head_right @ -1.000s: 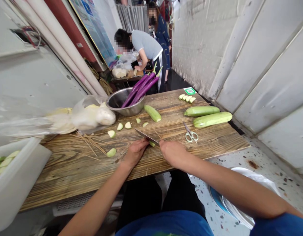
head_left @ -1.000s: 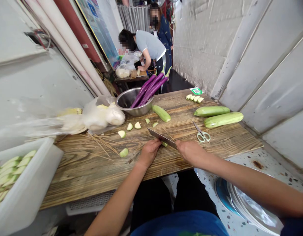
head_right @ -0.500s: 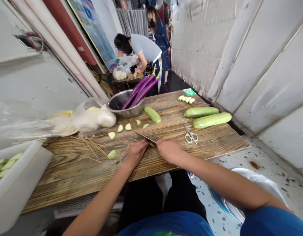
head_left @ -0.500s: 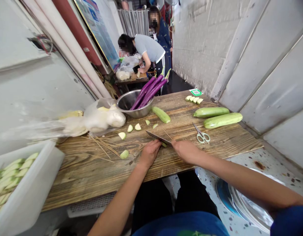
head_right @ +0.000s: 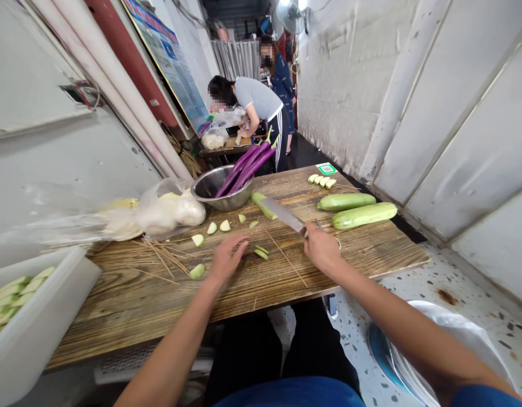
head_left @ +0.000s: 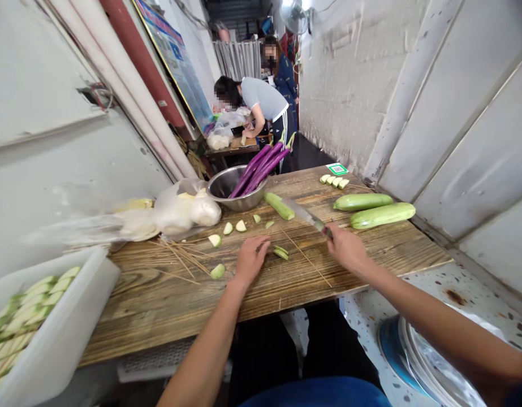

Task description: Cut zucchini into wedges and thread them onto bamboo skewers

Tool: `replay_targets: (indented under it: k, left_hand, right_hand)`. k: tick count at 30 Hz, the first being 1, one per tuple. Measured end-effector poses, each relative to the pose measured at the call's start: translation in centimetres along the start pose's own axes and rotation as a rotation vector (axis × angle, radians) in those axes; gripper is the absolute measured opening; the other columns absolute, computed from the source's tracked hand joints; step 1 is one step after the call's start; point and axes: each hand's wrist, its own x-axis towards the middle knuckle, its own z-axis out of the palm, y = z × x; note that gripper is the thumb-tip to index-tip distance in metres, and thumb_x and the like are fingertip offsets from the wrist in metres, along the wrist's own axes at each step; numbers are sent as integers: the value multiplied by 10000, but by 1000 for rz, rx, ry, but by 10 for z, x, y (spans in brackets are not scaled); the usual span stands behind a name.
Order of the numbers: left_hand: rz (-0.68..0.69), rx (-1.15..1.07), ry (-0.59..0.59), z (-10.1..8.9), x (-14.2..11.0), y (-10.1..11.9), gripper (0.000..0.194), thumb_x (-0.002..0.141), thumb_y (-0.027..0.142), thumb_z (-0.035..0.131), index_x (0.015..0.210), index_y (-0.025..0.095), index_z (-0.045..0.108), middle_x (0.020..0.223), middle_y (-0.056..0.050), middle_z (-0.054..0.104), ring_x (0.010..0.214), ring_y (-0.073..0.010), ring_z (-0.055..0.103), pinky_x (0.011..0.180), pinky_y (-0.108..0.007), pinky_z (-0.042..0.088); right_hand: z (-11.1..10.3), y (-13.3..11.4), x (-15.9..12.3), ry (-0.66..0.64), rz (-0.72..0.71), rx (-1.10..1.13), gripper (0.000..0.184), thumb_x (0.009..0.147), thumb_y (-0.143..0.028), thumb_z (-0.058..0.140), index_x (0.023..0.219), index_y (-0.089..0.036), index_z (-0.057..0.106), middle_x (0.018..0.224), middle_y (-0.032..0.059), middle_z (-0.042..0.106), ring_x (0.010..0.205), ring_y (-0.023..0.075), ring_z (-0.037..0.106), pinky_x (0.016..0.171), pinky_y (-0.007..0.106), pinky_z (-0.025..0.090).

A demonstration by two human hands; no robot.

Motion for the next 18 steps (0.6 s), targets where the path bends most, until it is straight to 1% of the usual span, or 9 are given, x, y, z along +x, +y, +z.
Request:
replay_targets:
  k: [2, 3, 5, 7, 10, 11, 14, 16, 18]
  left_hand:
    - [-4, 77, -212, -2, 11, 8, 327, 799, 397, 516, 1027, 192, 627, 1047, -83, 643, 992, -225, 563, 897, -358, 394]
    - [-16, 132, -295, -2, 15, 12, 385, 759, 443, 556, 1042, 191, 623, 1038, -92, 647, 977, -246, 570, 882, -368, 397]
    - [-53, 234, -377, 3, 19, 20, 473, 690, 477, 617, 1065, 188, 615, 1004, -105, 656, 937, -273, 584, 851, -380, 405]
    - [-66, 263, -395, 9, 18, 24, 456, 684, 439, 631, 1063, 185, 618, 1000, -106, 656, 939, -269, 583, 850, -370, 405]
    - [-54, 193, -384, 16, 12, 21, 329, 729, 299, 586, 1028, 170, 637, 1041, -100, 643, 981, -237, 568, 888, -342, 399]
    - [-53, 161, -379, 16, 10, 19, 318, 727, 254, 577, 1027, 169, 637, 1053, -96, 639, 992, -228, 564, 902, -336, 396]
    - [-70, 70, -338, 13, 4, 7, 396, 695, 172, 574, 1090, 171, 606, 1147, -89, 593, 1078, -211, 522, 960, -329, 369]
    - [-90, 24, -294, 11, 0, -2, 445, 689, 160, 580, 1134, 172, 578, 1226, -95, 534, 1153, -212, 467, 996, -343, 342]
    - [-128, -14, -259, 12, -4, -10, 486, 679, 181, 612, 1162, 170, 556, 1280, -109, 477, 1194, -225, 429, 1003, -366, 341]
  right_hand:
    - [6, 1, 11, -62, 109, 47, 257, 848, -269, 428, 1090, -192, 471, 867, 66, 633, 777, 200, 613, 608, 252, 386]
    - [10, -1, 17, -85, 142, 65, 272, 845, -279, 436, 1097, -179, 464, 906, 81, 626, 817, 204, 607, 640, 257, 399]
    - [17, -6, 28, -109, 180, 80, 310, 834, -289, 456, 1112, -154, 453, 995, 120, 599, 884, 216, 592, 694, 273, 414]
    - [24, -12, 38, -118, 203, 78, 353, 825, -292, 472, 1140, -137, 437, 1043, 149, 573, 922, 233, 580, 724, 292, 423]
    - [32, -18, 51, -134, 247, 70, 414, 824, -289, 484, 1195, -127, 396, 1077, 170, 549, 945, 248, 576, 736, 307, 434]
    - [34, -20, 55, -141, 260, 65, 428, 825, -280, 487, 1210, -127, 383, 1085, 176, 543, 946, 251, 577, 734, 309, 438]
    - [37, -23, 64, -170, 282, 43, 458, 828, -241, 487, 1247, -123, 346, 1095, 192, 534, 945, 257, 583, 720, 317, 447]
    - [38, -24, 67, -191, 276, 24, 476, 830, -211, 486, 1268, -112, 326, 1090, 202, 536, 951, 262, 583, 726, 329, 449]
    - [37, -24, 69, -218, 241, 6, 488, 838, -203, 489, 1282, -97, 317, 1089, 205, 539, 970, 262, 576, 750, 345, 445]
